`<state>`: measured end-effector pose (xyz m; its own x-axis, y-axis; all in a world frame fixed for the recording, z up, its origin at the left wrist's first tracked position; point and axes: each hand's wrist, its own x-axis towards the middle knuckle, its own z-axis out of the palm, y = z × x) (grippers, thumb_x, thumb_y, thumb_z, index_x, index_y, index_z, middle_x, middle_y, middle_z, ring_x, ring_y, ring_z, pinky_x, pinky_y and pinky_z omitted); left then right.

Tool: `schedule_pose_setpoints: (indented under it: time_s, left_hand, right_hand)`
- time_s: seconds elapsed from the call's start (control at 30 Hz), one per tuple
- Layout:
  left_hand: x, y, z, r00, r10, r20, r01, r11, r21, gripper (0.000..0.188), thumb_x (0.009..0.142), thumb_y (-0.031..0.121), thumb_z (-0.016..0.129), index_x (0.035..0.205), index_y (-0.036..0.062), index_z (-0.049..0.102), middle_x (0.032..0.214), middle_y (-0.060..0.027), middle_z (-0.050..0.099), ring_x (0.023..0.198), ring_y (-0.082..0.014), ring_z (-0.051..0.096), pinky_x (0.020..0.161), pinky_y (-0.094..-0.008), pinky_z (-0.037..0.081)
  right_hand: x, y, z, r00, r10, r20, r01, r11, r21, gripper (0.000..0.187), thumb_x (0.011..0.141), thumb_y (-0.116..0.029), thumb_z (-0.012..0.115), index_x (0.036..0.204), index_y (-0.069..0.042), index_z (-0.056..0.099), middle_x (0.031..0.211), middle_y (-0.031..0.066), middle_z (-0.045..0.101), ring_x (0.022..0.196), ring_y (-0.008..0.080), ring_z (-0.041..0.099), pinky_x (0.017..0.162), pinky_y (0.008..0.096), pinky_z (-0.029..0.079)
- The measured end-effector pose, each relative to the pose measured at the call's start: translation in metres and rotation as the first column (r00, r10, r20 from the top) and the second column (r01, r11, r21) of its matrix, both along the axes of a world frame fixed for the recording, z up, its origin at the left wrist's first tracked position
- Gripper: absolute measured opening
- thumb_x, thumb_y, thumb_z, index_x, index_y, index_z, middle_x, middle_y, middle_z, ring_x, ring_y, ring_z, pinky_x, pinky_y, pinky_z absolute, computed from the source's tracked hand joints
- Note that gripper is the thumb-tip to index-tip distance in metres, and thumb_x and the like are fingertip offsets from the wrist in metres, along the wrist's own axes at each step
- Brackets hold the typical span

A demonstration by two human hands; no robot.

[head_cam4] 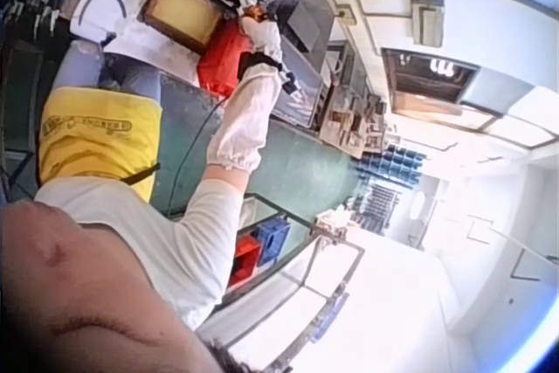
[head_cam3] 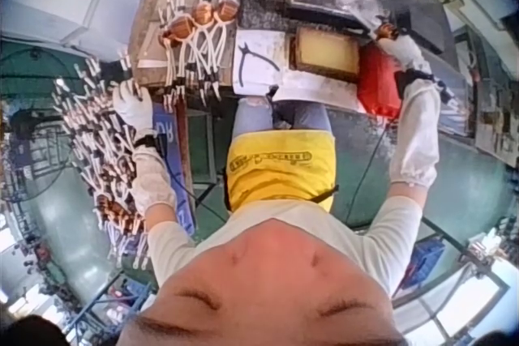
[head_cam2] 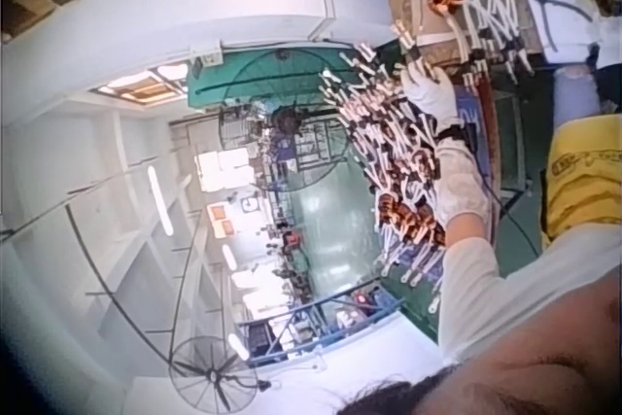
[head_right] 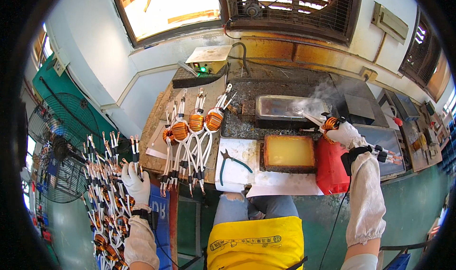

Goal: Dipping the leads of copper coils into a molten solder bath for tinning and cleaning the solder surface.

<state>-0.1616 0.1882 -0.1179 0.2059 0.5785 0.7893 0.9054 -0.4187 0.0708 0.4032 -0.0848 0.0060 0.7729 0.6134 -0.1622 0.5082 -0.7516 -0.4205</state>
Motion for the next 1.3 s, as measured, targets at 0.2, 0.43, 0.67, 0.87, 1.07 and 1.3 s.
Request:
schedule_pose_setpoints:
  time_s: [0.2, 0.43, 0.67, 0.87, 1.07, 1.3]
  left_hand:
    - [0.001, 0.0, 0.0, 1.0, 0.0, 0.005, 0.0, 1.0, -0.012, 0.06, 0.071, 0.011, 0.069, 0.128, 0.0072, 0.049, 0.127, -0.017, 0.048, 0.112, -0.0372, 0.049, 0.095, -0.0456, 0.041]
    - [0.0, 0.001, -0.001, 1.0, 0.004, -0.005, -0.004, 1.0, 0.007, 0.06, 0.071, 0.012, 0.069, 0.127, 0.008, 0.049, 0.126, -0.0162, 0.048, 0.11, -0.0367, 0.049, 0.096, -0.0461, 0.041]
    - [0.0, 0.001, 0.0, 1.0, 0.0, -0.011, 0.0, 1.0, 0.026, 0.06, 0.07, 0.011, 0.069, 0.127, 0.0078, 0.049, 0.126, -0.0161, 0.048, 0.109, -0.0368, 0.049, 0.094, -0.0466, 0.041]
    - [0.0, 0.002, -0.001, 1.0, -0.007, -0.006, 0.007, 1.0, 0.028, 0.059, 0.07, 0.011, 0.069, 0.126, 0.0075, 0.049, 0.125, -0.0164, 0.048, 0.108, -0.0369, 0.049, 0.093, -0.0464, 0.042]
    - [0.003, -0.001, 0.001, 1.0, -0.001, 0.005, 0.001, 1.0, 0.0, 0.059, 0.071, 0.011, 0.068, 0.126, 0.0073, 0.049, 0.125, -0.0167, 0.048, 0.108, -0.0372, 0.049, 0.093, -0.0462, 0.042]
    - [0.001, 0.0, 0.001, 1.0, -0.004, -0.012, 0.005, 1.0, 0.022, 0.058, 0.071, 0.011, 0.069, 0.126, 0.007, 0.05, 0.125, -0.0168, 0.048, 0.107, -0.0371, 0.049, 0.093, -0.046, 0.042]
  right_hand:
    - [0.006, -0.002, -0.005, 1.0, -0.012, 0.014, 0.012, 1.0, -0.002, 0.04, 0.075, -0.044, 0.07, 0.106, -0.017, 0.069, 0.072, 0.0074, 0.066, 0.053, 0.0191, 0.059, 0.05, 0.032, 0.048]
    - [-0.005, -0.001, 0.003, 1.0, 0.012, -0.014, -0.012, 0.999, 0.031, 0.035, 0.076, -0.038, 0.069, 0.105, -0.018, 0.07, 0.071, 0.0062, 0.066, 0.053, 0.0173, 0.059, 0.049, 0.0314, 0.047]
    - [-0.007, 0.0, 0.006, 1.0, -0.015, -0.019, 0.015, 1.0, 0.022, 0.035, 0.077, -0.039, 0.068, 0.105, -0.018, 0.07, 0.072, 0.0058, 0.066, 0.051, 0.0172, 0.058, 0.048, 0.0315, 0.047]
    - [-0.001, -0.001, 0.004, 0.999, 0.0, -0.032, -0.001, 0.999, -0.035, 0.041, 0.076, -0.039, 0.068, 0.112, -0.02, 0.067, 0.079, 0.0075, 0.067, 0.058, 0.0185, 0.063, 0.051, 0.0298, 0.052]
    - [0.004, -0.003, -0.002, 0.999, 0.031, -0.025, -0.03, 0.999, 0.009, 0.036, 0.076, -0.039, 0.066, 0.107, -0.022, 0.069, 0.069, 0.0067, 0.065, 0.05, 0.0182, 0.06, 0.048, 0.0316, 0.049]
    - [-0.005, -0.002, 0.006, 0.999, -0.03, -0.033, 0.03, 0.999, -0.015, 0.036, 0.076, -0.039, 0.066, 0.108, -0.022, 0.069, 0.07, 0.0061, 0.065, 0.051, 0.0176, 0.059, 0.048, 0.0307, 0.049]
